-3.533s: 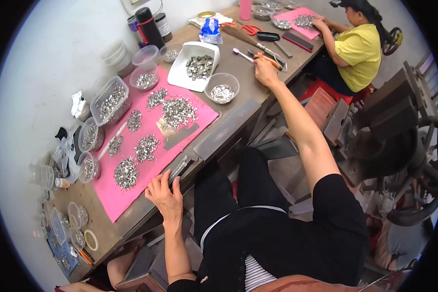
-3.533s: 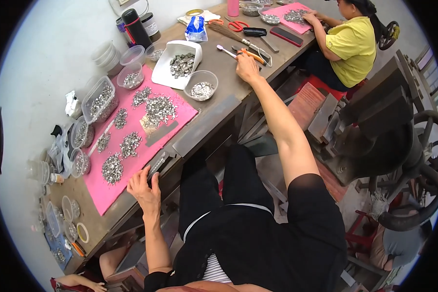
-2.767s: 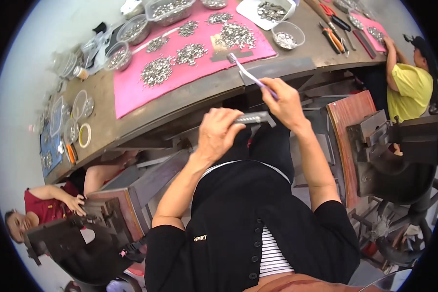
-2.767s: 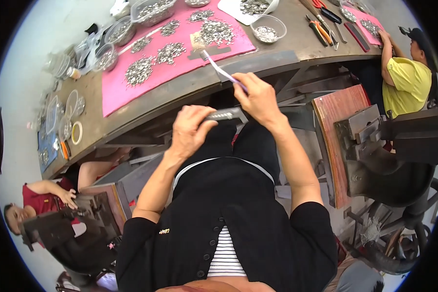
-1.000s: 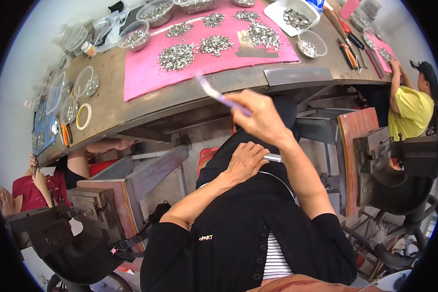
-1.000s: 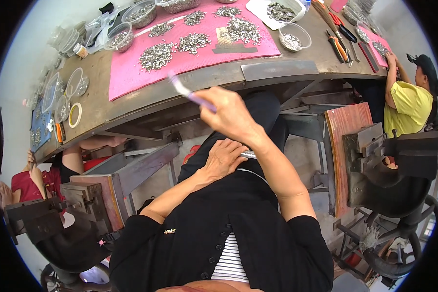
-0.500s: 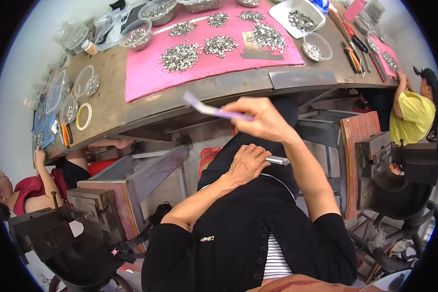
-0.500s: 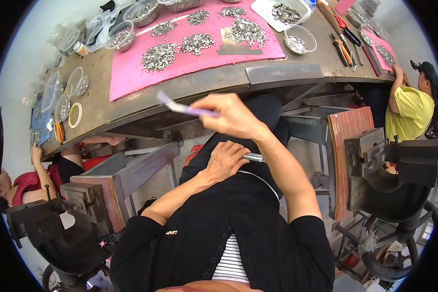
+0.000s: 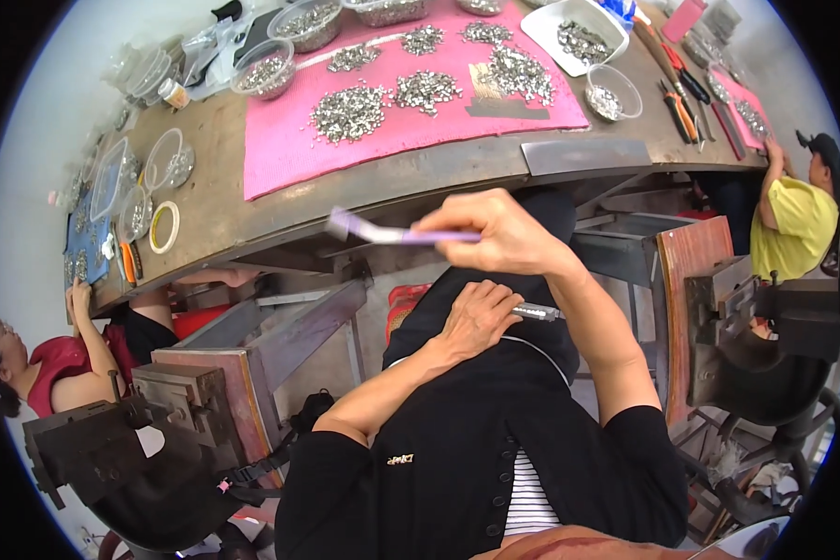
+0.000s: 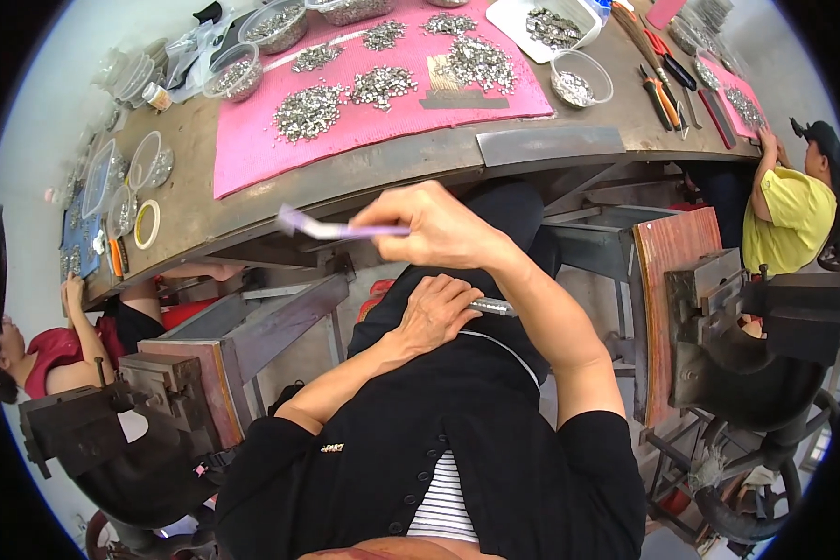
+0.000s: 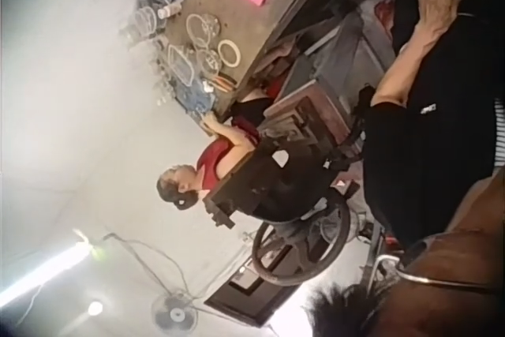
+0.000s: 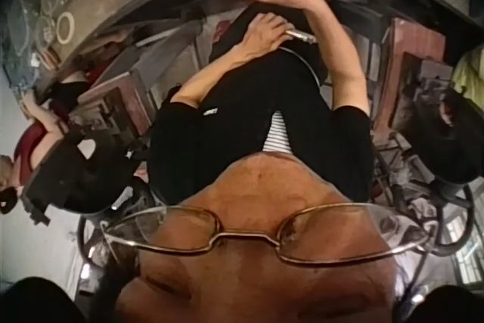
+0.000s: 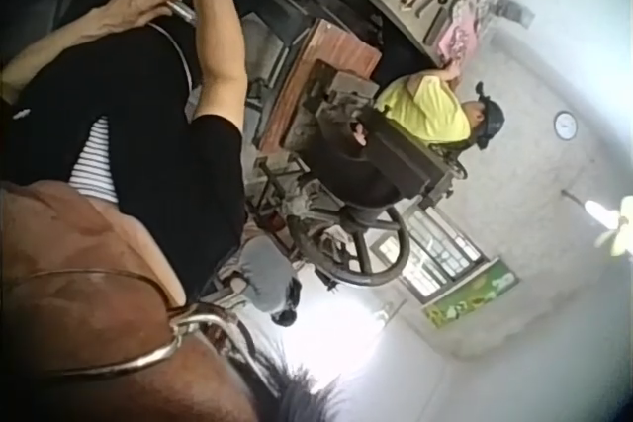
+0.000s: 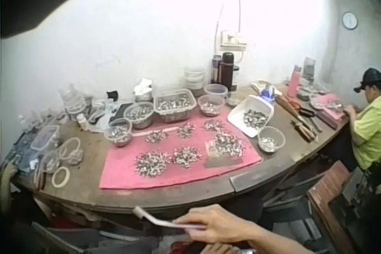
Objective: Assembling small metal components into a jig and using a manual press to join or stamp them.
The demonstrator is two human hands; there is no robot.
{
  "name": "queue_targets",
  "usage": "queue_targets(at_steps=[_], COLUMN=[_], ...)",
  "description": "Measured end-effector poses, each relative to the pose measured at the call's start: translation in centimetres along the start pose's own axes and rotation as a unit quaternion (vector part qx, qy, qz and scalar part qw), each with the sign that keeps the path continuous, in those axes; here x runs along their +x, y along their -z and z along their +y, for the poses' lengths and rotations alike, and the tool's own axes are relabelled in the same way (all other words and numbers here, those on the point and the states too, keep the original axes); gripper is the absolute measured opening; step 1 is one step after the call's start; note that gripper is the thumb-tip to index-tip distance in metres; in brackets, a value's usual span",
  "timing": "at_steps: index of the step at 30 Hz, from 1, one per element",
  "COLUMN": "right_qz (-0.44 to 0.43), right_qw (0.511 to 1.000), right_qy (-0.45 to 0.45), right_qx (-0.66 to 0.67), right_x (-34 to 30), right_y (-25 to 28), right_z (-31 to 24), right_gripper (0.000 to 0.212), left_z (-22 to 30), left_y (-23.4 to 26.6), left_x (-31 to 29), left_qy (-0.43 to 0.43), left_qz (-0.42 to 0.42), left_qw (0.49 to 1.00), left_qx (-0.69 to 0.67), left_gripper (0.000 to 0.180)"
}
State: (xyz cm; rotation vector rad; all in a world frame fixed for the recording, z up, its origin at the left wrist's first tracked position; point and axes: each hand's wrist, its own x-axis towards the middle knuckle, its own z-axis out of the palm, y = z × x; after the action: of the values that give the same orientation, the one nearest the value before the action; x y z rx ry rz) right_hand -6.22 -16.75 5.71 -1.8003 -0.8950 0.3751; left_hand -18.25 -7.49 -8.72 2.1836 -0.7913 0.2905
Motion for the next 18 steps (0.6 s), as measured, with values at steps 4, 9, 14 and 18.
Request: queue_targets(at_steps=[4, 9, 14, 18], right_qz=[0.269, 0.319, 0.068, 0.317], right_qw=[0.95, 0.898, 0.997, 0.925], right_qy=[-0.043, -0.043, 0.026, -0.009], right_qx=[-0.151, -0.298, -0.038, -0.208], right_x=[-1.6, -3.5, -2.8, -2.3], right_y=[2.0, 1.6, -1.5, 0.8], right_z=[2.9, 6.0, 1.8, 4.3], right_gripper=[0.03, 0.032, 0.03, 0.031], left_z=[-0.1, 0.0, -0.3, -0.1], left_y=[0.1, 0.1, -0.1, 0.3], left_x=[0.0, 0.3, 0.2, 0.2], left_qy=[-0.005, -0.008, -0.026, -0.001], left_qz=[0.006, 0.008, 0.054, 0.002], left_qw=[1.0, 1.0, 0.998, 1.0], left_qx=[-0.003, -0.012, -0.001, -0.003], left_gripper=[0.033, 0.032, 0.033, 0.033])
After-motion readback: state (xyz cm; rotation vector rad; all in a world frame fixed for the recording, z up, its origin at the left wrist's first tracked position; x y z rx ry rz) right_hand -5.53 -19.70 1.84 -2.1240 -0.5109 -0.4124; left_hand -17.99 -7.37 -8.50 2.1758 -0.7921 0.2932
